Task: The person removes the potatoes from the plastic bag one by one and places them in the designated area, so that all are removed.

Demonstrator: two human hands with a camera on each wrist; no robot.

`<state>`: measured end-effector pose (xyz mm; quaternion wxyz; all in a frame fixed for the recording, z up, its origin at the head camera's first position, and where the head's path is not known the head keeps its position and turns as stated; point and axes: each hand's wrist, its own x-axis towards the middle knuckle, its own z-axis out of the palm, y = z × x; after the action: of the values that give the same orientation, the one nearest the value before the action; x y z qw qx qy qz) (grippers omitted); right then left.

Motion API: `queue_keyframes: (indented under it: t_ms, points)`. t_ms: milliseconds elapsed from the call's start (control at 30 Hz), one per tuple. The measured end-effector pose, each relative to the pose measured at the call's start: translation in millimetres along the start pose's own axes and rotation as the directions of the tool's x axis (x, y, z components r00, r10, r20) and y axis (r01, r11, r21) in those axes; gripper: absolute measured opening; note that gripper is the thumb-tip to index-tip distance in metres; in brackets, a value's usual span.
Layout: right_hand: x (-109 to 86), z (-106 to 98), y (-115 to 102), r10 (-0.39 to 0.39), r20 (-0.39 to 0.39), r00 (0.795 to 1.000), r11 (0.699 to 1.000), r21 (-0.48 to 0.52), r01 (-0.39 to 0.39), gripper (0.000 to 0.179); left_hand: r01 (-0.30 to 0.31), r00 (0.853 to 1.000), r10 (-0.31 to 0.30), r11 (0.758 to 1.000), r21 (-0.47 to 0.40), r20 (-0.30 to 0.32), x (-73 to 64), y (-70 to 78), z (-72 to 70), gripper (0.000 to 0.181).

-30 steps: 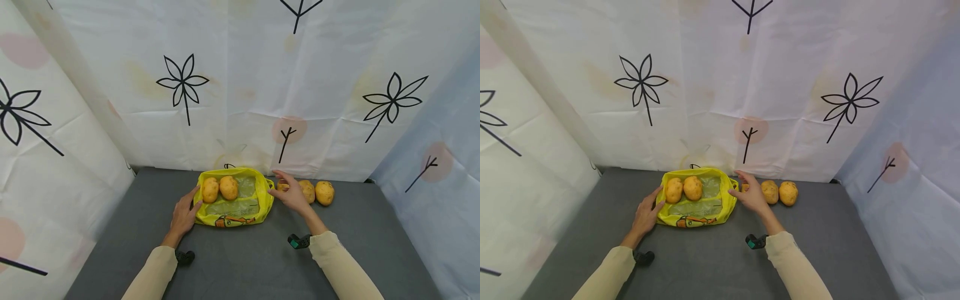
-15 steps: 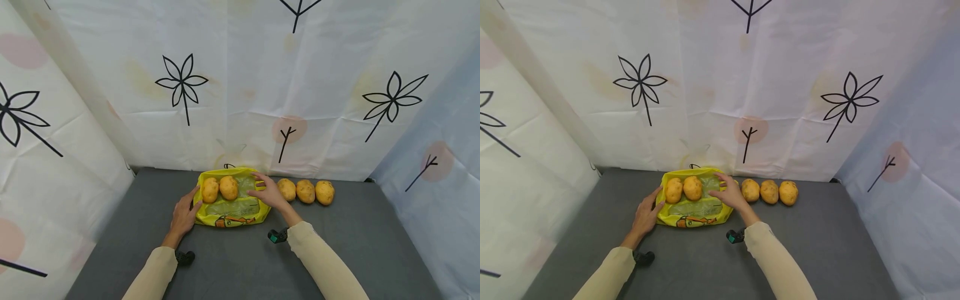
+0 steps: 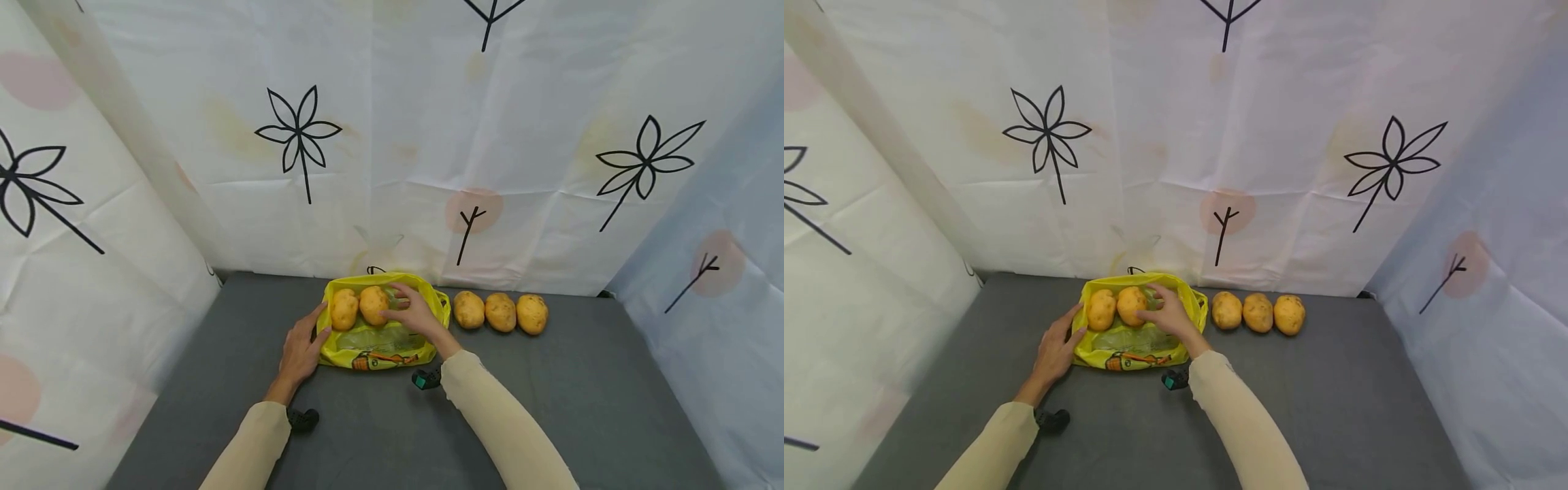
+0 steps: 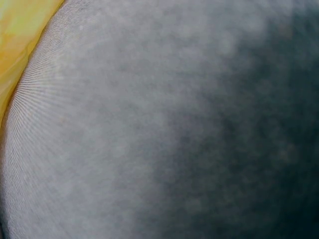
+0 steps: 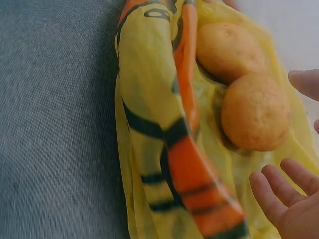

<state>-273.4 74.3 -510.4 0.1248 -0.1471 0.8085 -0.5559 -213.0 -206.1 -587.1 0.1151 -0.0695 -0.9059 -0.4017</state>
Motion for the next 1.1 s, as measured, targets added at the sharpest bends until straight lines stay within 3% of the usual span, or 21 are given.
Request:
queue_keyframes:
  t_ms: [333, 567, 700, 1100]
  points:
    - [15.0, 17, 1, -0.02, 0.022, 1.0, 0.999, -0.035, 0.021, 0.071, -0.006, 1.0, 0.006, 1.0, 0.003, -0.001, 0.7, 0.3, 0.7, 0.056]
    - [21.0, 24, 3, -0.069, 0.011, 0.998, 0.978, -0.197, 0.07, 0.07, -0.019, 1.0, 0.019, 1.0, 0.006, -0.007, 0.7, -0.2, 0.8, 0.055]
    - [18.9, 26, 3, -0.103, 0.007, 0.995, 0.966, -0.236, 0.101, 0.066, -0.031, 0.999, 0.031, 1.0, 0.007, -0.009, 1.1, -0.9, 1.5, 0.056]
    - [9.8, 29, 11, -0.128, -0.095, 0.987, 0.981, -0.156, 0.113, 0.063, -0.009, 1.0, 0.009, 1.0, 0.006, 0.007, 0.9, -0.7, 0.8, 0.056]
